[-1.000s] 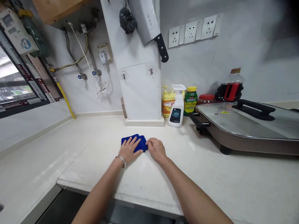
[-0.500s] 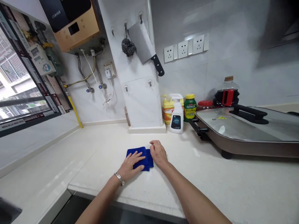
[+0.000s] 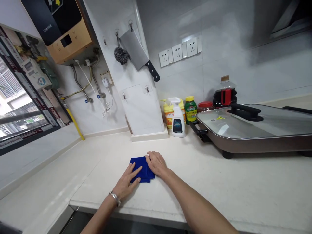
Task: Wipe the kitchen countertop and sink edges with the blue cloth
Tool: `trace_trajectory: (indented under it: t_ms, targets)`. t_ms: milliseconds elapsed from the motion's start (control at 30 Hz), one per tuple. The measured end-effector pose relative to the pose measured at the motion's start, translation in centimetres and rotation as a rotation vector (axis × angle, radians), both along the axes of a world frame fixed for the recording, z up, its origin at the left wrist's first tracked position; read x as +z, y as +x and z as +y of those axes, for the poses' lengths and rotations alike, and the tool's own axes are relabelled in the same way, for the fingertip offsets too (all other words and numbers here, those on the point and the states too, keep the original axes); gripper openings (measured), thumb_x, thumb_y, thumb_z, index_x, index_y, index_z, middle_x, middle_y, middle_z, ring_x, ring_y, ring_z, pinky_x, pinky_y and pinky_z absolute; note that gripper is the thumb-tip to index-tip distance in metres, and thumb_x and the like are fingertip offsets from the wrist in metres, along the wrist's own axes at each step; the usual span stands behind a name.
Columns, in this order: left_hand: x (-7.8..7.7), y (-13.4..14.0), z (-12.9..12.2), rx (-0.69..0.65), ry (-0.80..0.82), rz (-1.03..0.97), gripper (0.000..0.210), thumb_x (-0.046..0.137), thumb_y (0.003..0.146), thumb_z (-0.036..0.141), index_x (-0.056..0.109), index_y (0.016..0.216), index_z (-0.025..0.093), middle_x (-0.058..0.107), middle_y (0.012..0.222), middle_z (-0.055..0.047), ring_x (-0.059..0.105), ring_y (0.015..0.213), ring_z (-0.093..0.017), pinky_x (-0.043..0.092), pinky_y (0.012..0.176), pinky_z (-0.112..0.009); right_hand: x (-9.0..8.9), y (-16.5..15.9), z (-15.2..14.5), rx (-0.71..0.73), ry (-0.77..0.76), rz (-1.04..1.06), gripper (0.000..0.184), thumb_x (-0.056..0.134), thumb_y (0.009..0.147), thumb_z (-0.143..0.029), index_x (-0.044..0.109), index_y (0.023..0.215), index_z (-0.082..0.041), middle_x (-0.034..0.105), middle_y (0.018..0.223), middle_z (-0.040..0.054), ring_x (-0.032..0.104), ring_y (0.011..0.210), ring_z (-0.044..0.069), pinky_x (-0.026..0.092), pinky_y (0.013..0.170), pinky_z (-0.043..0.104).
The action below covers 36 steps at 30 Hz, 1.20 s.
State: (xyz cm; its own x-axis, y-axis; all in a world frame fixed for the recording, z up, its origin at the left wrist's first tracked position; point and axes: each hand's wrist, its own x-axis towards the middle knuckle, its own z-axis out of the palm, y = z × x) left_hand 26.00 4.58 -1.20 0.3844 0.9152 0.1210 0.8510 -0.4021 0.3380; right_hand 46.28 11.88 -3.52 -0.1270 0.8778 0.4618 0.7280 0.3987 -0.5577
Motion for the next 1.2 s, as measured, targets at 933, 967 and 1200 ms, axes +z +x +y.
trace_trajectory:
  t_ms: [933, 967, 1200]
  targets:
    - [-0.3, 0.6, 2.3, 0.396, -0.096, -0.818, 0.062, 0.071, 0.072, 0.062, 0.056, 0.11, 0.016, 0.072, 0.106, -0.015, 0.071, 0.096, -0.024, 0.059, 0.086, -0.04, 1.6, 1.0, -0.3, -0.014, -0.312, 0.148, 0.048, 0.07, 0.069, -0.036, 0.068, 0.113, -0.019, 0.07, 0.115, 0.0141, 0.065, 0.104, 0.029, 0.046, 0.081, 0.035]
    - [-0.1, 0.7, 2.3, 0.391, -0.096, -0.844, 0.064, 0.072, 0.07, 0.064, 0.057, 0.11, 0.016, 0.071, 0.107, -0.016, 0.071, 0.096, -0.025, 0.059, 0.084, -0.04, 1.4, 1.0, -0.1, 0.002, -0.306, 0.17, 0.046, 0.071, 0.067, -0.035, 0.07, 0.11, -0.02, 0.071, 0.112, 0.0124, 0.065, 0.101, 0.027, 0.046, 0.079, 0.033]
    - [5.4, 2.6, 4.0, 0.282, 0.088, -0.828, 0.045, 0.066, 0.074, 0.044, 0.059, 0.111, 0.019, 0.068, 0.117, -0.013, 0.067, 0.103, -0.025, 0.058, 0.086, -0.042, 2.1, 1.0, 1.0, 0.134, -0.129, 0.365, 0.02, 0.061, 0.075, -0.029, 0.069, 0.091, -0.021, 0.07, 0.081, -0.0012, 0.063, 0.075, 0.016, 0.046, 0.067, 0.023]
